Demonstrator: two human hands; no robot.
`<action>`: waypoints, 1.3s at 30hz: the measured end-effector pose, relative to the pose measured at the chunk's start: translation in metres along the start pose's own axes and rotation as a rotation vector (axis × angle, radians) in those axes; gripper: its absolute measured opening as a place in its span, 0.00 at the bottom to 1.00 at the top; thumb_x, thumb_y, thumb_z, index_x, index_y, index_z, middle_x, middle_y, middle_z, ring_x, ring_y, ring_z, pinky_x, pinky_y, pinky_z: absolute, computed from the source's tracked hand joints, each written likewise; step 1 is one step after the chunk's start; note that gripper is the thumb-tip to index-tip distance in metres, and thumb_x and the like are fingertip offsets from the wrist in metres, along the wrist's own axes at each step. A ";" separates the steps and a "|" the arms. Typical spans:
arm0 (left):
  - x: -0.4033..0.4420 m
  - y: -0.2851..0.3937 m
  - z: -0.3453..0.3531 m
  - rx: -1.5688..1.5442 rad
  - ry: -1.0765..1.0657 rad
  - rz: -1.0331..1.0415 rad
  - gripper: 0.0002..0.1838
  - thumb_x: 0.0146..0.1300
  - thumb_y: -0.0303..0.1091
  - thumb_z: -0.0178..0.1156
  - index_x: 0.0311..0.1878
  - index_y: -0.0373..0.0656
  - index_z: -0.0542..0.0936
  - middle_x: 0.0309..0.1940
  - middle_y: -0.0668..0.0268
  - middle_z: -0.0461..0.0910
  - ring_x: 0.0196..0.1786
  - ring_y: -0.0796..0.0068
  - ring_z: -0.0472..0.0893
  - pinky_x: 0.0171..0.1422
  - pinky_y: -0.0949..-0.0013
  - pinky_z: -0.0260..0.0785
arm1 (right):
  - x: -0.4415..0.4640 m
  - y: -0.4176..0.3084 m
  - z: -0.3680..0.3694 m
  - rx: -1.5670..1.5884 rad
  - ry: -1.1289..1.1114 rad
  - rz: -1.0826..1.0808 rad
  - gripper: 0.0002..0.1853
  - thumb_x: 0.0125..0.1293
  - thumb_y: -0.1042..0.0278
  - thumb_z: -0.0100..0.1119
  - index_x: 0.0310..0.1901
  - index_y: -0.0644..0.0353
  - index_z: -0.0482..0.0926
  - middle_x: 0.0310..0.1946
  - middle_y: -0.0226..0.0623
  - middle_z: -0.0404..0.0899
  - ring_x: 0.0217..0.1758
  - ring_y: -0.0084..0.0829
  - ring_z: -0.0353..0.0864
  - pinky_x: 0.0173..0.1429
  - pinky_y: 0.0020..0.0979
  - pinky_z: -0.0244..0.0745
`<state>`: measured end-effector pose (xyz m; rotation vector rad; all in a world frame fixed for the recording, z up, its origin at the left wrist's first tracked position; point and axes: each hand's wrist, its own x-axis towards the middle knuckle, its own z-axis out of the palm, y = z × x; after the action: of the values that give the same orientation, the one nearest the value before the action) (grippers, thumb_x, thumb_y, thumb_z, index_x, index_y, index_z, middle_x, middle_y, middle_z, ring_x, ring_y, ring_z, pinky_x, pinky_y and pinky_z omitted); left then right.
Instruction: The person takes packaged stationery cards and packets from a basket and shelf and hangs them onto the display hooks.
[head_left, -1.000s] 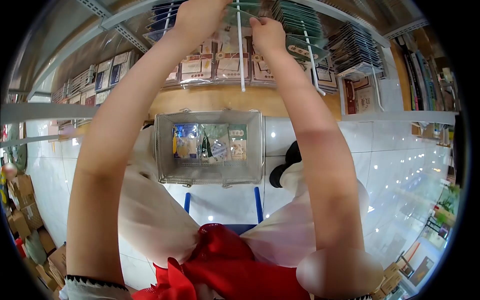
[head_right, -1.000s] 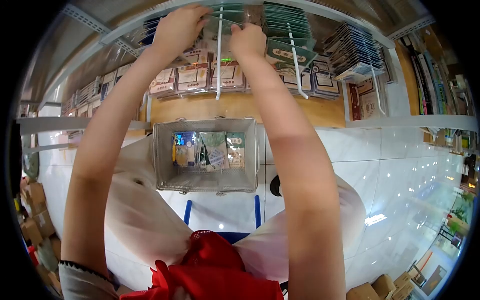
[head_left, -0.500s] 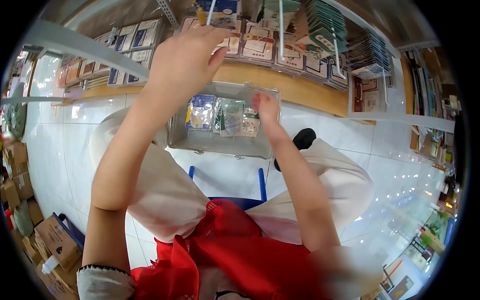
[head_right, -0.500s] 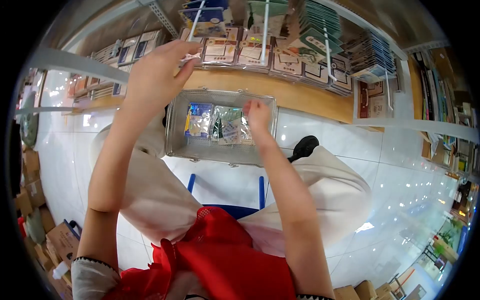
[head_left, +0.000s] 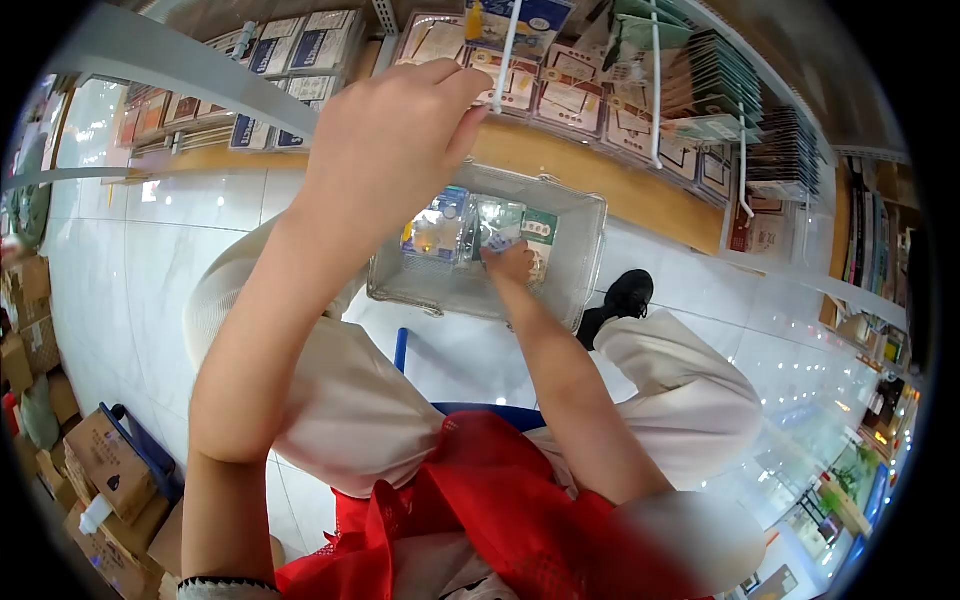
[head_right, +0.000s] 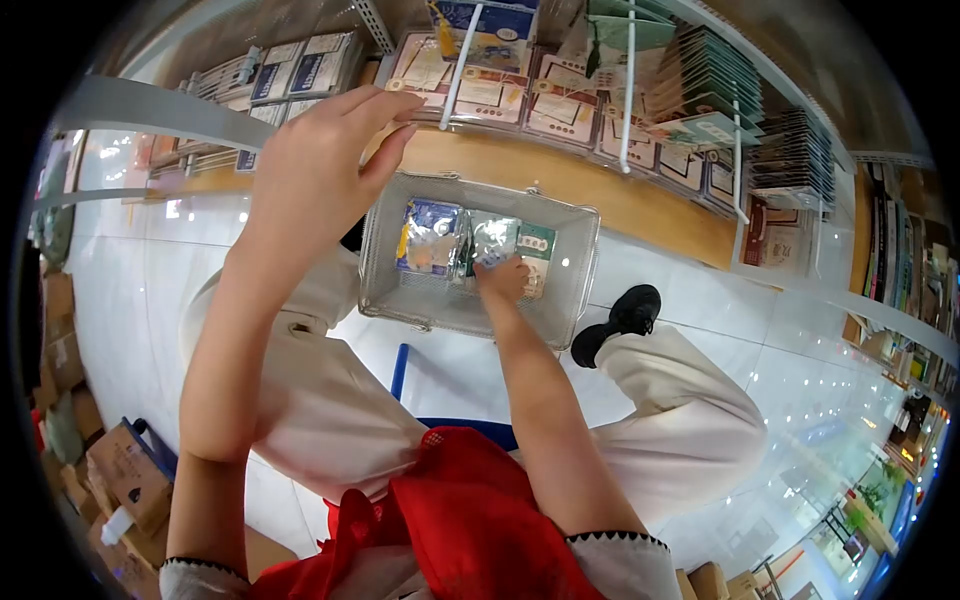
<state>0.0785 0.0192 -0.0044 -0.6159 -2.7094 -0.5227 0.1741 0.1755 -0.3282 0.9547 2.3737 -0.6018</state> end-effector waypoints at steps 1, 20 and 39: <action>-0.001 -0.001 0.000 0.007 -0.031 -0.017 0.05 0.52 0.31 0.57 0.33 0.44 0.76 0.27 0.65 0.76 0.31 0.63 0.77 0.33 0.63 0.69 | 0.000 -0.003 0.003 -0.023 0.008 0.002 0.39 0.41 0.52 0.70 0.51 0.64 0.62 0.53 0.48 0.64 0.58 0.44 0.63 0.57 0.38 0.65; 0.004 0.014 0.018 -0.185 -0.025 -0.053 0.09 0.57 0.32 0.55 0.41 0.43 0.78 0.35 0.62 0.79 0.35 0.64 0.79 0.36 0.67 0.71 | 0.022 -0.005 -0.153 -0.193 -0.410 -0.542 0.19 0.38 0.64 0.70 0.32 0.66 0.79 0.27 0.45 0.80 0.29 0.36 0.80 0.34 0.31 0.73; 0.002 0.069 0.023 -1.480 -0.295 -0.547 0.15 0.62 0.32 0.53 0.51 0.37 0.70 0.43 0.65 0.76 0.42 0.78 0.78 0.45 0.73 0.73 | -0.089 0.013 -0.366 1.478 -0.219 -0.736 0.11 0.55 0.80 0.53 0.41 0.65 0.73 0.36 0.33 0.78 0.33 0.25 0.76 0.42 0.22 0.70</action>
<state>0.1039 0.0873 -0.0050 -0.1642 -2.2138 -2.7729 0.1338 0.3458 0.0052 0.3101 1.7248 -2.7209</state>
